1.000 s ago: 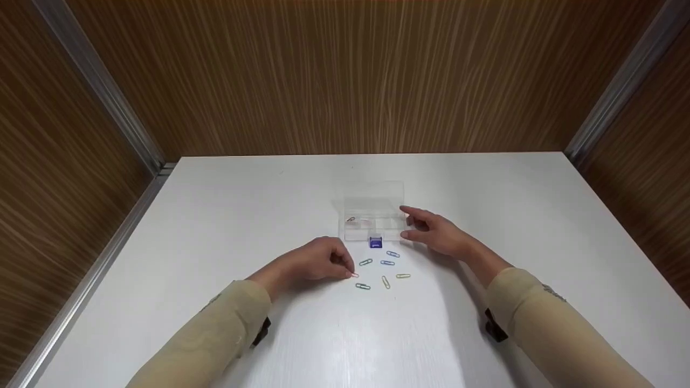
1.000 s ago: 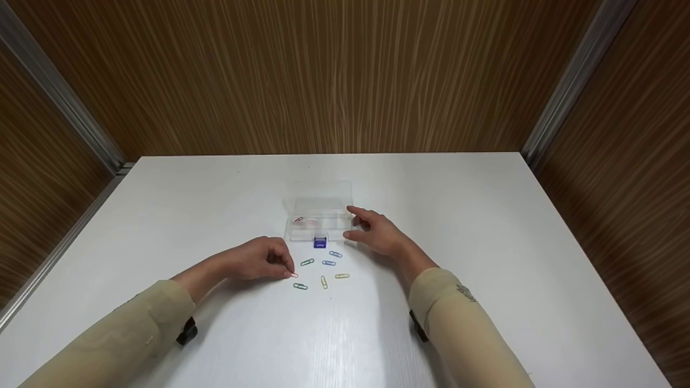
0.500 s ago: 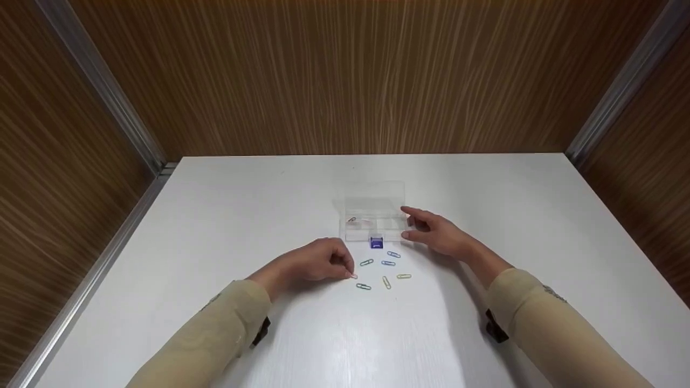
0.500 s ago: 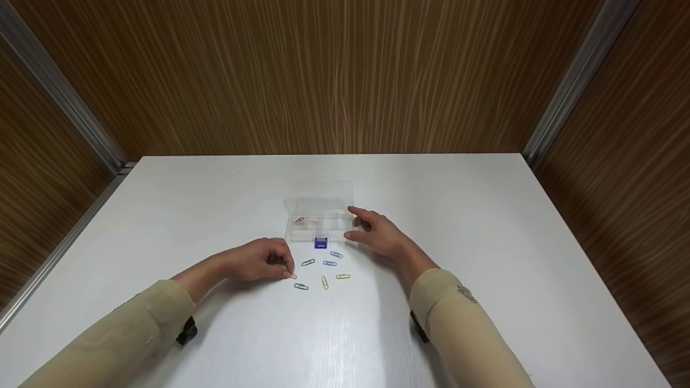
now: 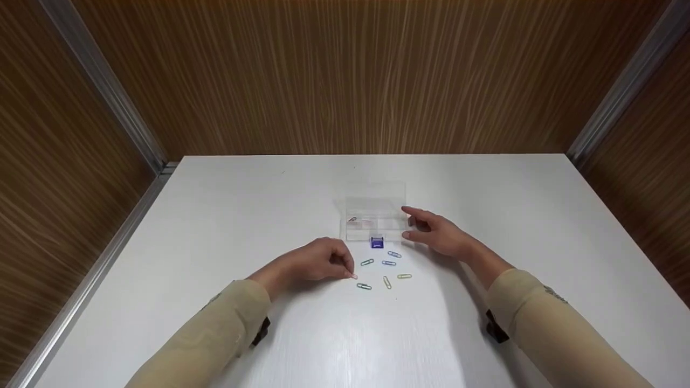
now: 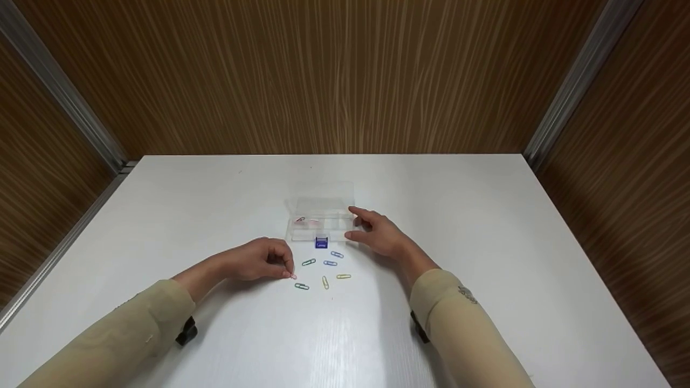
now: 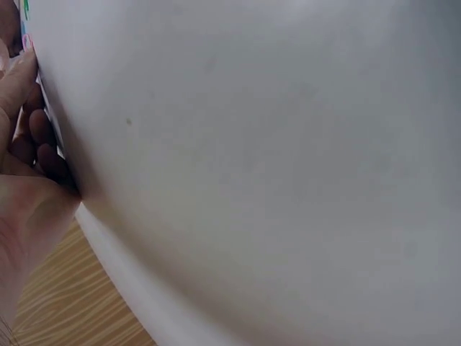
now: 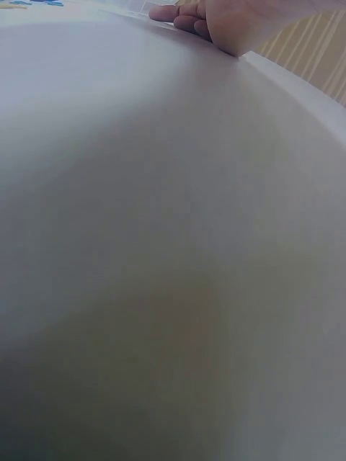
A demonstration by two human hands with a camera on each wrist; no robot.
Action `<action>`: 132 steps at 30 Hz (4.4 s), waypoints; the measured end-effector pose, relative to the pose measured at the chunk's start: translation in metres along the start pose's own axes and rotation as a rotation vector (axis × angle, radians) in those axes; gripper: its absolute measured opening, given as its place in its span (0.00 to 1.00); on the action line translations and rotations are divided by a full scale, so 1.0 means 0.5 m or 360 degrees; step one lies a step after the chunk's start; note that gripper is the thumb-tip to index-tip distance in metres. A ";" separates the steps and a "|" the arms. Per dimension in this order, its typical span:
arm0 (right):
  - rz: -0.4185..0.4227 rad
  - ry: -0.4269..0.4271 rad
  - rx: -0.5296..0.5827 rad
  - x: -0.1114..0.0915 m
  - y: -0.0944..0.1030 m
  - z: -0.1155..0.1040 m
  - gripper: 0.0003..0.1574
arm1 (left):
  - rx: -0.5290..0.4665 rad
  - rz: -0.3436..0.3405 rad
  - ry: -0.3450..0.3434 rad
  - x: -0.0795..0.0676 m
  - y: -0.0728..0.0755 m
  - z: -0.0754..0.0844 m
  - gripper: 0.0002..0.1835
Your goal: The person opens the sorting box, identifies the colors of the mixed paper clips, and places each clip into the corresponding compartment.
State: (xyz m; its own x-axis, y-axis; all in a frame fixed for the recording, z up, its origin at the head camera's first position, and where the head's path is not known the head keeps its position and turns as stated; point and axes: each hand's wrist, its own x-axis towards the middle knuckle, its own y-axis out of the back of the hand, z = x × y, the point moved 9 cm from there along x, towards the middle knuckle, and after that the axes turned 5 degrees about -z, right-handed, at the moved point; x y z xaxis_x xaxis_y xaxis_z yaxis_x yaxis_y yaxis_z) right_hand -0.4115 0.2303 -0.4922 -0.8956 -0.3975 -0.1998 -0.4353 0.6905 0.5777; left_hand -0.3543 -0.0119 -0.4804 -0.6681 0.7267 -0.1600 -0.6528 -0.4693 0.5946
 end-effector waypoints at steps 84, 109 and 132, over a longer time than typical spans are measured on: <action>0.0004 -0.0029 0.0035 -0.005 0.002 -0.003 0.47 | 0.0225 0.0000 -0.0076 -0.009 -0.002 0.020 0.03; 0.0006 -0.0047 -0.0001 -0.002 0.006 0.002 0.48 | 0.0115 0.0012 -0.0035 -0.005 0.001 0.015 0.02; 0.0012 -0.0040 -0.0029 -0.001 0.004 0.000 0.48 | -0.0057 0.0496 0.0030 0.047 0.113 0.050 0.07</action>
State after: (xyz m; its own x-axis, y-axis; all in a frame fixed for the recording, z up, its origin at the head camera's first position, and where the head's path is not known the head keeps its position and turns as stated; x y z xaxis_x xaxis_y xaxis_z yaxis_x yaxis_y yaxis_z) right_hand -0.4117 0.2319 -0.4912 -0.9010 -0.3766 -0.2152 -0.4269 0.6822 0.5936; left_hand -0.3978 -0.0087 -0.4306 -0.8444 0.5356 0.0108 -0.4275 -0.6858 0.5891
